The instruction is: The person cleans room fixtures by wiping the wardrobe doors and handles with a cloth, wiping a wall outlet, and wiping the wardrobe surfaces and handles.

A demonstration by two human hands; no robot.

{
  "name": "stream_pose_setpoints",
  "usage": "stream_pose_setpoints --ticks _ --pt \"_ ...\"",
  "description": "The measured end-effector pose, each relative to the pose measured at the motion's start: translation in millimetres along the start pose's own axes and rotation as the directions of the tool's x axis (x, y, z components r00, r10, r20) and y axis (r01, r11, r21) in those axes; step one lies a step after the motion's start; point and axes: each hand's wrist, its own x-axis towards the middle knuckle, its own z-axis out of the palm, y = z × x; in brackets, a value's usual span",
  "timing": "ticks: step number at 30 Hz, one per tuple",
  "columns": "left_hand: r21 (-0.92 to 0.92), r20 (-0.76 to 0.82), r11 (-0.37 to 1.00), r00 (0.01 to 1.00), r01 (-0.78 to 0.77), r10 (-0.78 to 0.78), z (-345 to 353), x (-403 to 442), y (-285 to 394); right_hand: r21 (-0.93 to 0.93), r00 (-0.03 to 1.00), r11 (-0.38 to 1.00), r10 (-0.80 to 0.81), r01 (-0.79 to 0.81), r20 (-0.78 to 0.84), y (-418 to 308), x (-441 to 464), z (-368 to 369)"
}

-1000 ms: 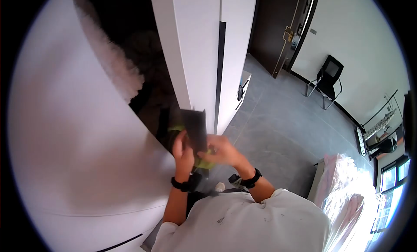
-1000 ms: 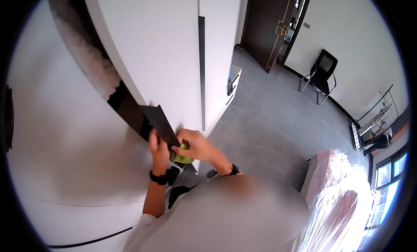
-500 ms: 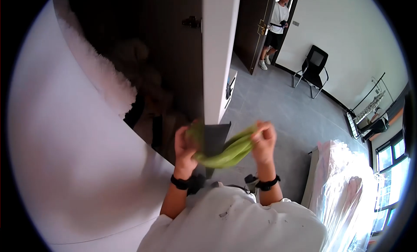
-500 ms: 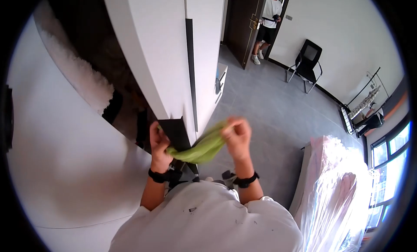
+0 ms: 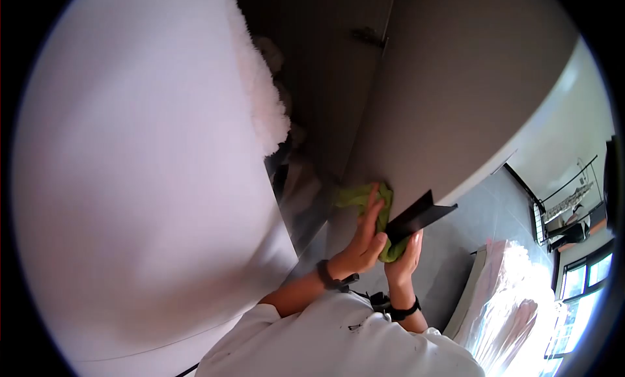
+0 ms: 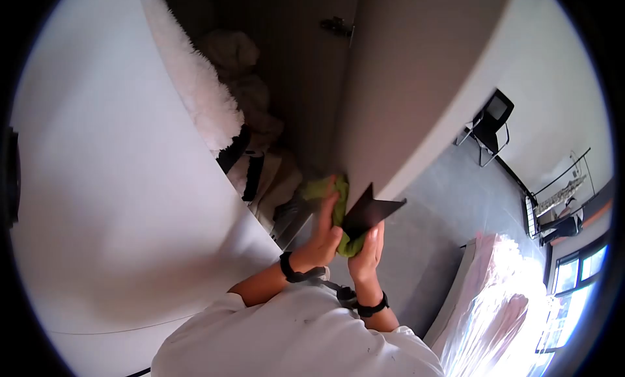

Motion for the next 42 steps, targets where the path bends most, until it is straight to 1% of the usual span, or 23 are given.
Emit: stream_pose_setpoints --ticks 3,5,6,8,11,12,13,15,17,18,20,24,26,27,29,31,32,33,34,36,38,39,42 --pt "0.017 0.050 1.000 0.999 0.004 -0.005 8 -14 -12 -0.035 0.997 0.996 0.081 -0.082 -0.005 25 -19 -21" --pt "-0.046 -0.017 0.993 0.993 0.113 -0.114 14 -22 -21 0.034 0.996 0.995 0.090 -0.090 -0.009 35 -22 -28" --pt "-0.044 -0.016 0.994 0.995 0.100 -0.100 17 -19 -14 0.091 1.000 0.996 0.009 -0.008 -0.006 19 -21 -20" --pt "0.116 -0.054 0.993 0.999 0.008 -0.001 22 1 10 0.187 0.989 0.972 -0.147 0.140 0.022 -12 -5 -9" --pt "0.090 0.029 0.993 0.997 -0.076 0.074 16 31 23 0.188 0.992 0.975 -0.112 0.120 -0.051 -23 8 -6" --pt "0.082 0.043 0.993 0.996 -0.086 0.083 14 32 17 0.092 0.981 0.978 -0.191 0.188 0.022 -13 8 -14" --pt "0.077 0.079 0.993 0.993 -0.090 0.084 11 27 8 0.086 0.980 0.976 -0.200 0.198 0.010 -7 8 -15" --pt "0.063 0.121 0.994 0.989 -0.094 0.086 11 18 -10 -0.075 0.965 0.962 -0.262 0.261 0.005 4 6 -15" --pt "0.100 0.080 0.994 0.996 -0.054 0.046 11 9 -24 -0.092 0.976 0.972 -0.218 0.216 -0.014 27 -4 -19" --pt "0.093 0.081 0.995 0.996 -0.047 0.040 14 4 -36 -0.127 0.987 0.981 -0.152 0.145 -0.046 36 -7 -22" --pt "0.049 0.017 0.993 0.994 0.112 -0.113 24 -4 -57 -0.139 0.995 0.989 -0.061 0.050 -0.074 44 -12 -28" --pt "0.113 -0.032 0.967 0.974 0.228 -0.225 29 24 -24 -0.215 0.979 0.968 -0.158 0.128 -0.130 13 -1 -21" --pt "0.225 -0.010 0.974 0.999 -0.033 0.036 27 51 -12 -0.170 0.905 0.915 -0.393 0.366 -0.164 0 12 -12" --pt "0.223 0.010 0.974 0.999 -0.049 0.048 28 54 -13 -0.173 0.896 0.910 -0.405 0.376 -0.182 1 15 -13" --pt "-0.036 -0.014 0.999 1.000 0.027 -0.028 26 44 -20 -0.202 0.880 0.905 -0.416 0.375 -0.231 6 12 -12" --pt "-0.299 -0.028 0.950 0.994 0.096 -0.109 28 38 -27 -0.169 0.868 0.907 -0.420 0.387 -0.266 17 9 -16" --pt "-0.427 -0.028 0.895 0.987 0.131 -0.157 30 35 -29 -0.201 0.921 0.938 -0.323 0.282 -0.219 29 0 -24" --pt "-0.431 -0.023 0.892 0.986 0.138 -0.163 32 34 -29 -0.237 0.960 0.956 -0.217 0.173 -0.175 30 -4 -26" --pt "-0.296 -0.020 0.947 0.991 0.123 -0.135 34 34 -29 -0.178 0.966 0.975 -0.166 0.132 -0.196 32 -5 -25" --pt "-0.003 -0.023 0.997 0.997 0.080 -0.080 40 33 -29 -0.219 0.970 0.968 -0.163 0.122 -0.181 24 -5 -28" --pt "0.297 -0.023 0.954 0.999 0.051 -0.046 43 28 -28 -0.302 0.958 0.942 -0.212 0.148 -0.192 7 -4 -30" --pt "0.299 -0.038 0.952 0.998 0.061 -0.052 45 27 -25 -0.301 0.963 0.943 -0.204 0.144 -0.178 -1 -2 -28" --pt "0.150 0.050 0.981 0.992 -0.121 0.115 49 32 -32 -0.352 0.884 0.903 -0.357 0.244 -0.302 -3 15 -27"
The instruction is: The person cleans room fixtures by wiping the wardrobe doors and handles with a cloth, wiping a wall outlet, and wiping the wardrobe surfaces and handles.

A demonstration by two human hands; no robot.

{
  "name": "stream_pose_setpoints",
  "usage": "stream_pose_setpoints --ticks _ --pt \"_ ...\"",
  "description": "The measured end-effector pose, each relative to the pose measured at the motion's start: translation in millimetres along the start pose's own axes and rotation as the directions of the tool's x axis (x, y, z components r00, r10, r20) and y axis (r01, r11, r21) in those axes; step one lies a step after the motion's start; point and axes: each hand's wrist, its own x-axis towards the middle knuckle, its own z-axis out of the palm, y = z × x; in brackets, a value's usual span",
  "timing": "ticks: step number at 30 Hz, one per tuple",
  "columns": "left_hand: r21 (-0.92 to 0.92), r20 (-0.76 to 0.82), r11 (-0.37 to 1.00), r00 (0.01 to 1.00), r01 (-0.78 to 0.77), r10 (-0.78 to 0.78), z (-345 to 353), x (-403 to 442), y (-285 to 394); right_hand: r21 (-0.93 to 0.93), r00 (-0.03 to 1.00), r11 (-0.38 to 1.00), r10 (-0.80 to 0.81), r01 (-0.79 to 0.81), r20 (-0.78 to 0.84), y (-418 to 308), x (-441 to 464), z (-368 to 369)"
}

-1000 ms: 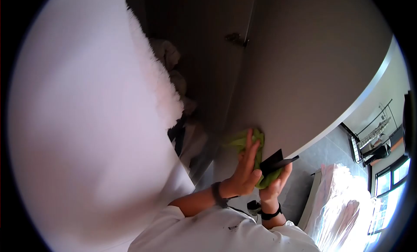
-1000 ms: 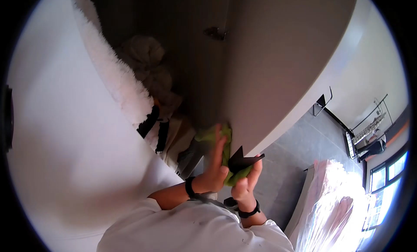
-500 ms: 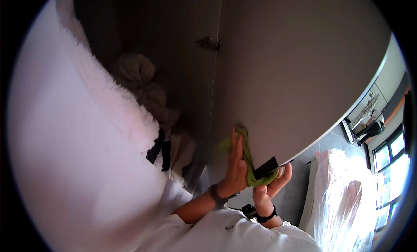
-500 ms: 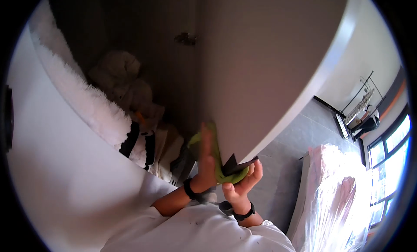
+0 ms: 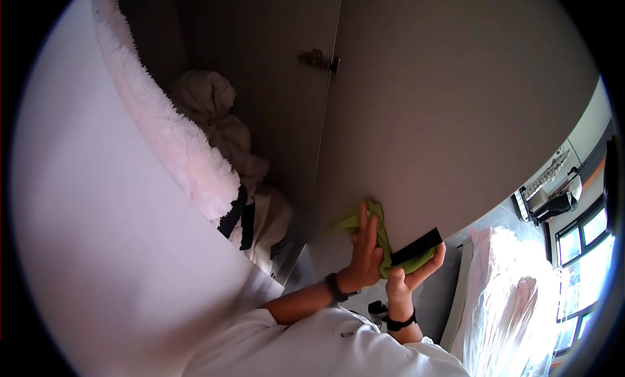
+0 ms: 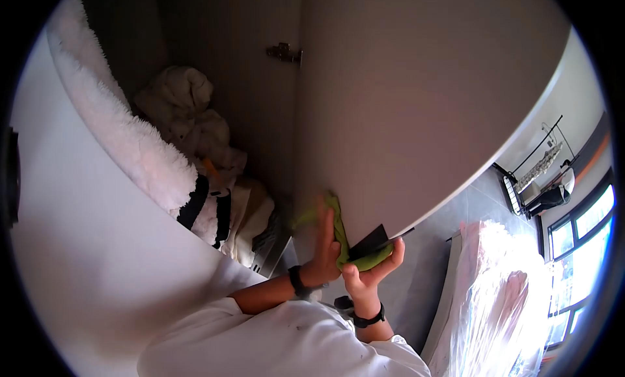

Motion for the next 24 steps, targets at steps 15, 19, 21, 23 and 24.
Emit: stream_pose_setpoints --ticks 15,19,21,23,24 --pt "0.086 -0.018 0.990 0.993 -0.111 0.113 19 -1 -10 -0.115 0.999 0.992 0.045 -0.045 -0.010 12 1 -15" --pt "0.158 -0.007 0.983 0.995 -0.095 0.097 25 -28 -49 -0.019 0.995 0.995 0.094 -0.094 -0.014 47 -15 -23" --pt "0.034 -0.028 0.990 0.991 0.135 -0.134 30 -44 -57 -0.043 0.960 0.961 0.276 -0.274 0.051 62 -28 -29" --pt "0.026 0.003 0.985 0.986 0.169 -0.169 27 -50 -53 -0.044 0.938 0.940 0.341 -0.339 0.067 60 -32 -31" --pt "0.033 0.030 0.978 0.978 0.204 -0.205 22 -47 -45 -0.018 0.940 0.948 0.317 -0.318 0.125 53 -27 -29"
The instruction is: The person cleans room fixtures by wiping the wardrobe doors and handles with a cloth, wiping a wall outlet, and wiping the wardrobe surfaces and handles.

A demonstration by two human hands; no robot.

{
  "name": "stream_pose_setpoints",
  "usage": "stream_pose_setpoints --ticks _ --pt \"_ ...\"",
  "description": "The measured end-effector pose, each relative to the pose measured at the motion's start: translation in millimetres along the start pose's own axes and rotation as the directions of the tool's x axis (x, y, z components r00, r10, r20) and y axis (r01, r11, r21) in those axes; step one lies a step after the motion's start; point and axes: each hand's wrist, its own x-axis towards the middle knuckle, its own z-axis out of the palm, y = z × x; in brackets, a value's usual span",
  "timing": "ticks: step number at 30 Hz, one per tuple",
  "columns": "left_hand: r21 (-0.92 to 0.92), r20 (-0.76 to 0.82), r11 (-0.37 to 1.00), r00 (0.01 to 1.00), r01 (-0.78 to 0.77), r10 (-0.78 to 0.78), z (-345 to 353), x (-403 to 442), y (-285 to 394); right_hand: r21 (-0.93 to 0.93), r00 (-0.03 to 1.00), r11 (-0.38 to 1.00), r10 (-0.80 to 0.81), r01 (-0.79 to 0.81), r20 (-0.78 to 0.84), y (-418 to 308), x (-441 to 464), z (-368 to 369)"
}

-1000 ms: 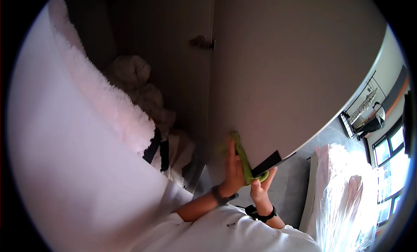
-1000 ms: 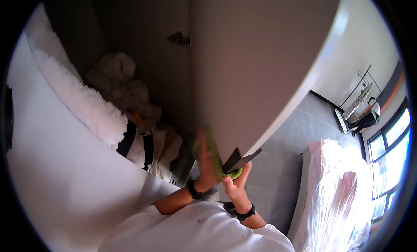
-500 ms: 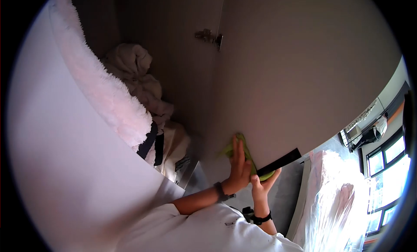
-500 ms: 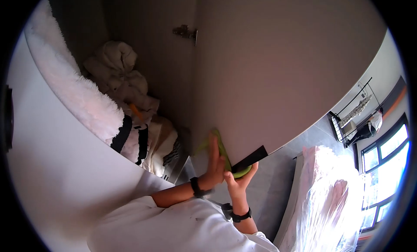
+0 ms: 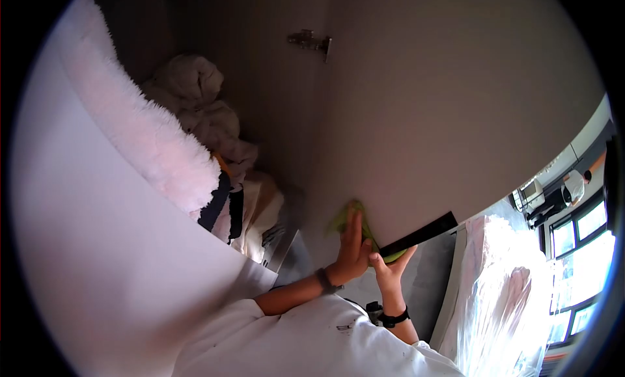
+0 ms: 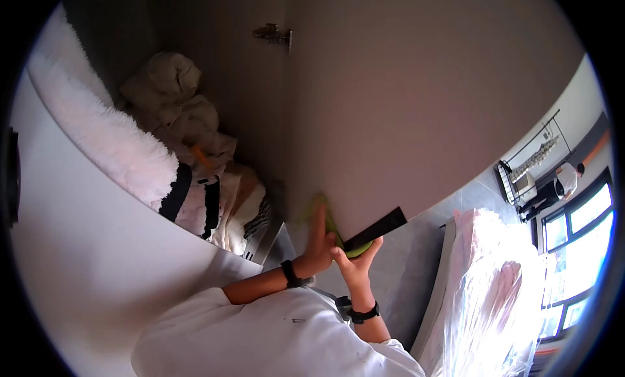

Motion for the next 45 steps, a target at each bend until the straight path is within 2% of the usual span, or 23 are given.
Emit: stream_pose_setpoints --ticks 1,3,4,6,8,10,12,15,16,17,19,21,22,26,28,33,35,36,38,39,41,42,45 --pt "-0.002 0.015 1.000 1.000 -0.002 0.002 -6 6 13 0.029 0.998 0.999 -0.023 0.022 0.056 -9 1 1" --pt "0.029 0.038 0.973 0.973 -0.227 0.226 -19 21 40 0.017 0.996 0.997 -0.071 0.070 0.052 -34 11 5" --pt "0.029 0.047 0.975 0.974 -0.222 0.221 -24 27 55 0.077 0.983 0.981 -0.180 0.177 0.025 -50 19 10" --pt "0.002 -0.004 0.874 0.874 -0.485 0.485 -33 34 86 0.136 0.961 0.952 -0.275 0.274 -0.010 -82 26 19" --pt "-0.023 -0.081 0.860 0.858 -0.510 0.507 -36 35 107 0.281 0.941 0.898 -0.333 0.338 -0.069 -106 30 31" --pt "-0.040 -0.192 0.848 0.837 -0.528 0.512 -46 33 119 0.250 0.933 0.898 -0.350 0.361 -0.090 -103 27 39" --pt "0.044 -0.190 0.830 0.811 -0.555 0.553 -54 21 114 0.113 0.907 0.903 -0.402 0.415 -0.124 -88 21 45" --pt "0.194 -0.162 0.769 0.753 -0.609 0.638 -69 -3 96 0.269 0.952 0.913 -0.300 0.307 -0.067 -85 10 60" --pt "0.014 0.107 0.762 0.758 -0.648 0.643 -74 -12 84 0.286 0.953 0.911 -0.300 0.296 -0.028 -87 8 60" --pt "-0.170 0.363 0.765 0.682 -0.622 0.635 -78 -24 75 0.304 0.967 0.925 -0.251 0.227 0.041 -90 6 60" --pt "-0.077 0.285 0.811 0.766 -0.581 0.576 -90 -18 111 0.352 0.963 0.925 -0.211 0.141 0.169 -78 6 52" --pt "0.068 -0.021 0.821 0.822 -0.567 0.569 -101 -14 142 0.663 0.789 0.740 -0.472 0.113 0.392 -52 13 47" --pt "0.179 -0.117 0.709 0.701 -0.682 0.704 -112 0 147 0.682 0.791 0.721 -0.487 0.124 0.371 -47 13 54" --pt "0.391 -0.183 0.724 0.723 -0.568 0.666 -140 -13 169 0.639 0.910 0.742 -0.384 0.203 0.157 -90 7 98" --pt "0.522 -0.043 0.688 0.790 -0.505 0.612 -147 -27 180 0.618 0.941 0.761 -0.324 0.198 0.099 -107 5 118" --pt "0.773 -0.182 0.585 0.798 -0.244 0.574 -171 -53 192 0.635 0.961 0.767 -0.236 0.092 0.147 -129 5 164" --pt "0.808 -0.287 0.564 0.723 -0.169 0.628 -170 -74 195 0.675 0.915 0.720 -0.366 0.163 0.170 -135 6 173" --pt "0.814 -0.299 0.561 0.719 -0.151 0.628 -166 -83 195 0.586 0.885 0.782 -0.408 0.212 0.224 -116 8 176" --pt "0.808 -0.526 0.570 0.622 0.151 0.581 -152 -107 191 0.510 0.722 0.774 -0.590 0.376 0.362 -87 7 181" --pt "0.805 -0.527 0.573 0.625 0.151 0.576 -146 -116 185 0.493 0.647 0.738 -0.660 0.461 0.383 -78 2 190" --pt "0.743 -0.668 0.536 0.496 0.400 0.555 -132 -134 172 0.632 0.536 0.680 -0.713 0.371 0.452 -65 -9 207" --pt "0.718 -0.696 0.558 0.455 0.417 0.555 -126 -139 165 0.676 0.442 0.656 -0.743 0.336 0.502 -59 -9 213" --pt "0.627 -0.773 0.523 0.378 0.577 0.509 -107 -144 157 0.647 0.348 0.619 -0.786 0.445 0.512 -46 -14 227"
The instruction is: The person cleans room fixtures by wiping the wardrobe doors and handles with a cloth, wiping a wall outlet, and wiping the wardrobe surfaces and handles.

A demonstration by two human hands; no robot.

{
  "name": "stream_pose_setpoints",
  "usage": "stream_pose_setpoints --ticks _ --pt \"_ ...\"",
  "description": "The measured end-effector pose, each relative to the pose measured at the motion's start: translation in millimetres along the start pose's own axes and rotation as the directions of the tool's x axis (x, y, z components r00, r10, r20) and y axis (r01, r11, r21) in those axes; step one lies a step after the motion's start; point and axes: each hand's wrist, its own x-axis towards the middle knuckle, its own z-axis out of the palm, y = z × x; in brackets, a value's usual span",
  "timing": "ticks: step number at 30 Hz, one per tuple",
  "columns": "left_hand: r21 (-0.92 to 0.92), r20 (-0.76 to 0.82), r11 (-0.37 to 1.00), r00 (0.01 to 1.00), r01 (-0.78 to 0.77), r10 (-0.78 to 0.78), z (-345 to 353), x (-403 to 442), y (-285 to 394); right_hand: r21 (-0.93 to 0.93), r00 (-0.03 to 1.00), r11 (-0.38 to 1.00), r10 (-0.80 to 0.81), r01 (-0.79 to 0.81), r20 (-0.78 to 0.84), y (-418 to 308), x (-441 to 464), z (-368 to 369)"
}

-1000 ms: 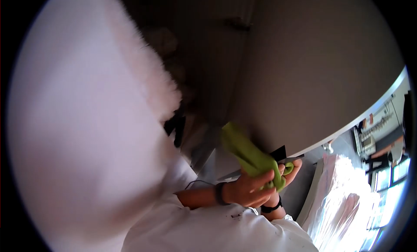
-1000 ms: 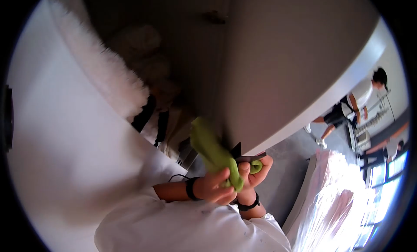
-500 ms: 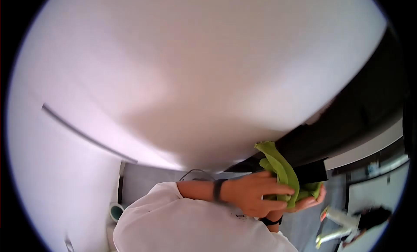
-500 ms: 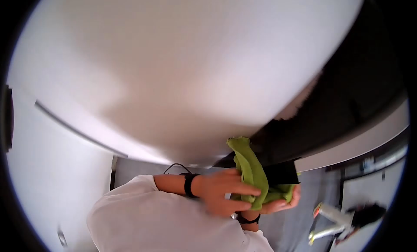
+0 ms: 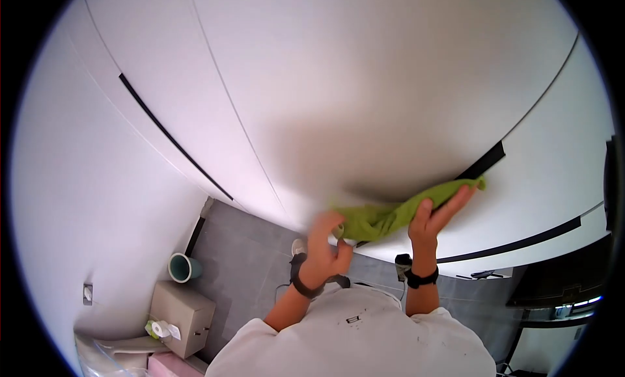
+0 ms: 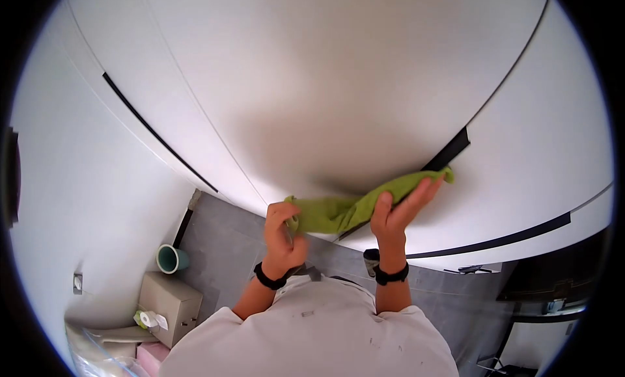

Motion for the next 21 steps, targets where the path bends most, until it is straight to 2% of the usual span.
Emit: stream_pose_setpoints --ticks 4,6,7,9,10,11,12,14,15,16,17,18,19,20,21 --pt "0.094 -0.024 0.995 0.999 0.030 -0.028 -8 -10 -7 -0.066 0.998 0.997 -0.039 0.042 0.047 10 -21 13" --pt "0.035 -0.044 0.988 0.988 0.149 -0.147 -19 -15 -15 0.035 0.996 0.999 0.020 -0.023 0.088 10 -35 12" --pt "0.050 -0.022 0.996 0.997 0.079 -0.078 -25 -12 -13 0.045 0.995 0.998 0.028 -0.033 0.097 2 -32 4" --pt "0.093 0.018 0.988 0.992 0.122 -0.124 -37 -10 -3 0.193 0.989 0.970 0.136 -0.146 0.063 -13 -11 -11" --pt "0.117 0.060 0.981 0.984 0.157 -0.165 -44 -11 2 0.133 0.999 0.990 0.041 -0.036 -0.035 -14 -3 -15" --pt "-0.001 0.022 0.983 0.983 0.182 -0.181 -44 -13 7 0.068 0.990 0.995 -0.059 0.069 -0.131 -18 6 -16" --pt "0.035 -0.007 0.983 0.984 0.179 -0.179 -48 -14 10 0.161 0.977 0.985 -0.024 0.059 -0.210 -35 19 -15" --pt "-0.098 0.041 0.968 0.972 0.233 -0.230 -55 -10 22 0.291 0.930 0.933 -0.102 0.213 -0.354 -44 36 -2" --pt "-0.118 -0.027 0.960 0.966 0.252 -0.257 -57 2 35 0.316 0.933 0.923 -0.104 0.220 -0.344 -55 44 3" --pt "-0.109 -0.055 0.962 0.965 0.251 -0.258 -66 3 31 0.310 0.969 0.945 -0.028 0.107 -0.247 -68 54 10" --pt "0.033 -0.023 0.980 0.980 0.197 -0.196 -77 1 23 0.289 0.988 0.957 0.046 -0.002 -0.147 -77 61 19" --pt "0.170 0.014 0.976 0.990 0.137 -0.141 -85 -3 14 0.307 0.991 0.952 0.024 0.019 -0.134 -76 63 35" --pt "0.173 -0.019 0.974 0.990 0.143 -0.142 -94 -6 7 0.218 0.983 0.968 -0.092 0.125 -0.156 -70 60 57" --pt "0.159 -0.088 0.960 0.972 0.229 -0.218 -100 -12 -1 0.121 0.964 0.967 -0.205 0.226 -0.168 -63 58 75" --pt "0.130 -0.149 0.941 0.944 0.313 -0.293 -104 -17 -8 0.051 0.900 0.907 -0.406 0.418 -0.162 -61 62 88"
